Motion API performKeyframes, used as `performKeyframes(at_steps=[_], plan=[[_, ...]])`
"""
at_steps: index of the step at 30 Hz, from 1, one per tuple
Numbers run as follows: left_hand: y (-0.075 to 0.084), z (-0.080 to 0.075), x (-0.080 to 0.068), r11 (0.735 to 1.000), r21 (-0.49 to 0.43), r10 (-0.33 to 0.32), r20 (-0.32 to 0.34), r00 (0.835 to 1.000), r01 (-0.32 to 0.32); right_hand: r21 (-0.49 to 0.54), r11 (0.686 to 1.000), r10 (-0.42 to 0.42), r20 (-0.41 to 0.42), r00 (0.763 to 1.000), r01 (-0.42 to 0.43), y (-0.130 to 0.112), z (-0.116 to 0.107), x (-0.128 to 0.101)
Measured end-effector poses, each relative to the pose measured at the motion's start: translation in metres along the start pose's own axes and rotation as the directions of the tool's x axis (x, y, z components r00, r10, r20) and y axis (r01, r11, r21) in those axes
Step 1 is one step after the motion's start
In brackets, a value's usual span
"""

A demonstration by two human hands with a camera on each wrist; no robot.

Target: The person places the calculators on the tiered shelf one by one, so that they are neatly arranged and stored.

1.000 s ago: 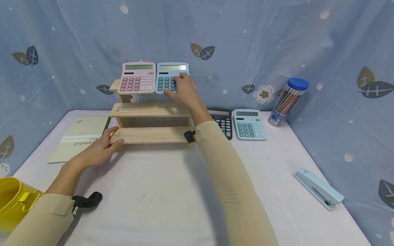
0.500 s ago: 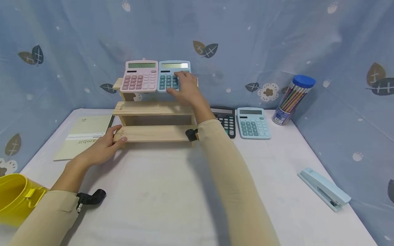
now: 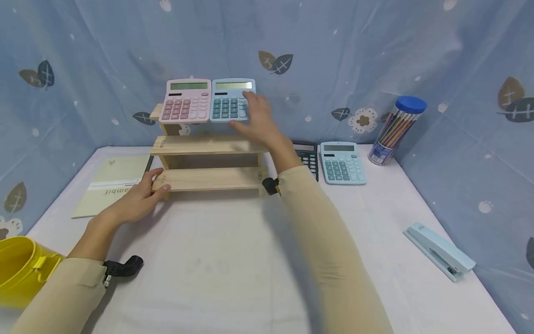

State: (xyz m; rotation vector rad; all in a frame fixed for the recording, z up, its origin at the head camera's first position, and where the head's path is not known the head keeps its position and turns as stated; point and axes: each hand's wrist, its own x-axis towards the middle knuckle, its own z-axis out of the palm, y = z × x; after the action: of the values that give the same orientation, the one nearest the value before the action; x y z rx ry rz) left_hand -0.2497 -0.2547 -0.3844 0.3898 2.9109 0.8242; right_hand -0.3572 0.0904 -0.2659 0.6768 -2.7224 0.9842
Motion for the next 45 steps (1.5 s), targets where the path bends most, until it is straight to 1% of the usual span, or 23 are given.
performKeyframes(at_steps=[5,9,15,20,24,30,34,41,45], plan=[[0.001,-0.001,0.001,1.0,-0.005,0.001,-0.001,1.0,-0.001,-0.025,1.0,-0.003,-0.003,1.0,0.003,0.013,-0.017,-0.02],[-0.001,0.0,0.001,1.0,-0.009,0.006,0.004,1.0,-0.006,-0.079,0.997,-0.021,-0.006,1.0,0.02,0.024,-0.024,-0.035],[-0.002,0.0,0.001,1.0,-0.005,0.005,0.008,1.0,-0.005,-0.134,0.991,-0.01,0.018,1.0,0.013,0.037,-0.026,-0.055],[-0.001,-0.001,0.002,1.0,0.002,0.01,0.007,1.0,-0.01,-0.144,0.989,-0.016,0.027,1.0,0.02,0.049,-0.024,-0.074],[0.001,-0.001,0.003,1.0,0.002,0.012,0.007,1.0,-0.012,-0.16,0.987,-0.012,0.02,1.0,0.015,0.058,-0.027,-0.087],[0.0,0.0,0.002,1.0,0.002,0.007,0.004,1.0,-0.007,-0.209,0.978,0.021,0.03,0.999,-0.014,0.073,-0.032,-0.098],[0.0,0.0,0.001,1.0,0.007,0.0,0.009,1.0,0.0,-0.216,0.976,0.05,0.044,0.998,-0.04,0.084,-0.034,-0.104],[0.0,0.0,0.003,1.0,0.012,-0.003,0.004,1.0,0.003,-0.189,0.977,0.106,0.05,0.993,-0.094,0.1,-0.043,-0.113],[0.002,-0.001,0.002,1.0,0.009,-0.007,0.009,1.0,0.007,-0.206,0.972,0.124,0.049,0.991,-0.111,0.11,-0.045,-0.117]])
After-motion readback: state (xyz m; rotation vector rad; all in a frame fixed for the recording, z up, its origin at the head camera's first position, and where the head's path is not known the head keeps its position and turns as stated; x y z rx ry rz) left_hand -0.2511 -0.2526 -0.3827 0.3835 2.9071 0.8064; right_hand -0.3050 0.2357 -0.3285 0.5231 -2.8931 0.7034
